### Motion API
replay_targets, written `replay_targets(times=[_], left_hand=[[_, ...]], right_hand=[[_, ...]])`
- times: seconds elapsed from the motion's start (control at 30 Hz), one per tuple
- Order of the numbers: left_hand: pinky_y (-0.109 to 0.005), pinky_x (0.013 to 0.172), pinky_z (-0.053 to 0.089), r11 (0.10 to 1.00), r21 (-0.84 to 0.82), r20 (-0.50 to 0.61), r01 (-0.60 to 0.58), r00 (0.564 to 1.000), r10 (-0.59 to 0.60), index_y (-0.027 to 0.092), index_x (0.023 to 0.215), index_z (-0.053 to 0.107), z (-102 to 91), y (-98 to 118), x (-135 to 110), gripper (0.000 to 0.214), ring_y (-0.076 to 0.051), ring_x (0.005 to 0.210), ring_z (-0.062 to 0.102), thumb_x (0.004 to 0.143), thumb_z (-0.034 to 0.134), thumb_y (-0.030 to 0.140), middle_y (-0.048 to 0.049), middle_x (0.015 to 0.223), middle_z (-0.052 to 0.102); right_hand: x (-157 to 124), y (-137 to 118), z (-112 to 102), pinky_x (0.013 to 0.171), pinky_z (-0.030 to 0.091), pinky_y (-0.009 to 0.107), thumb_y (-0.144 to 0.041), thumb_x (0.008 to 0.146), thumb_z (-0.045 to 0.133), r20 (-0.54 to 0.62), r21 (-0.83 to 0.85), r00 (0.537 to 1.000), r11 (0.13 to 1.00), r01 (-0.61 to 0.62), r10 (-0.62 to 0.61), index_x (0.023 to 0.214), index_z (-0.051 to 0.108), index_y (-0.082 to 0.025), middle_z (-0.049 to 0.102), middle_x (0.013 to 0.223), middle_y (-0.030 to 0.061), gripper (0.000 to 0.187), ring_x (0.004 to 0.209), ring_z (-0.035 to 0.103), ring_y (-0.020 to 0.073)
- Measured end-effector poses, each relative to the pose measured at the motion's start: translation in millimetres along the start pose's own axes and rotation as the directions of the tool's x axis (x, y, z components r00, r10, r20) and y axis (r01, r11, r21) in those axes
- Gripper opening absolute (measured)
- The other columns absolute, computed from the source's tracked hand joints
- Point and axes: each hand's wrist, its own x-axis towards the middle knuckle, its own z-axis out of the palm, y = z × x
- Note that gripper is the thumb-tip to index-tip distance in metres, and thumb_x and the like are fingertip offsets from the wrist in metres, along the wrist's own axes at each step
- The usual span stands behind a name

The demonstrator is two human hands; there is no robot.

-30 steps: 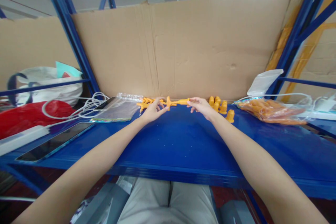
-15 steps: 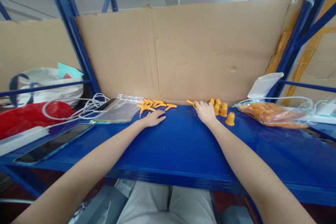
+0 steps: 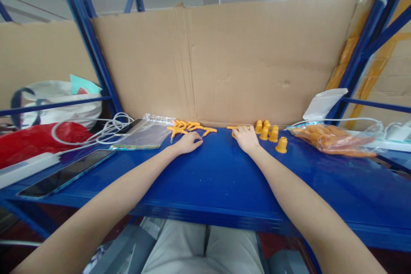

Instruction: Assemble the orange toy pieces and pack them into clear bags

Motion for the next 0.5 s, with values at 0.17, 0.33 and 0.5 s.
replay_targets(times=[0.17,0.33,0.5], left_hand=[[-0.037,0.084,0.047,0.986,-0.073,0.021,-0.149,0.988,0.151,0.016,0.075,0.069,-4.9,17.8,-1.6,0.019,-0.024,0.086,0.064,0.081,0.051,0.017,-0.0112,0.086,0.070],[-0.035,0.080,0.048,0.987,-0.099,0.031,-0.128,0.991,0.132,0.015,0.088,0.069,-8.2,26.8,-3.5,0.018,-0.023,0.082,0.064,0.081,0.052,0.018,-0.0100,0.086,0.070],[-0.037,0.087,0.047,0.988,-0.083,-0.008,-0.129,0.992,0.129,0.016,0.088,0.067,-7.4,21.5,-3.2,0.018,-0.023,0.092,0.063,0.080,0.052,0.013,-0.0101,0.096,0.070]], right_hand=[[0.1,-0.4,-1.0,0.081,0.028,0.039,-0.018,0.095,0.033,-0.012,0.006,1.000,1.000,0.002,-0.001,0.108,0.062,-0.011,0.066,0.105,0.0179,0.033,0.101,0.054,0.0288],[0.1,0.7,-1.2,0.083,0.028,0.040,-0.013,0.090,0.037,-0.020,0.008,1.000,1.000,0.000,0.000,0.111,0.062,-0.011,0.064,0.106,0.0183,0.033,0.102,0.052,0.0291],[-0.5,1.9,0.9,0.087,0.027,0.043,-0.014,0.092,0.033,0.011,0.047,1.000,0.999,-0.029,0.028,0.111,0.063,-0.012,0.064,0.109,0.0171,0.035,0.106,0.050,0.0288]])
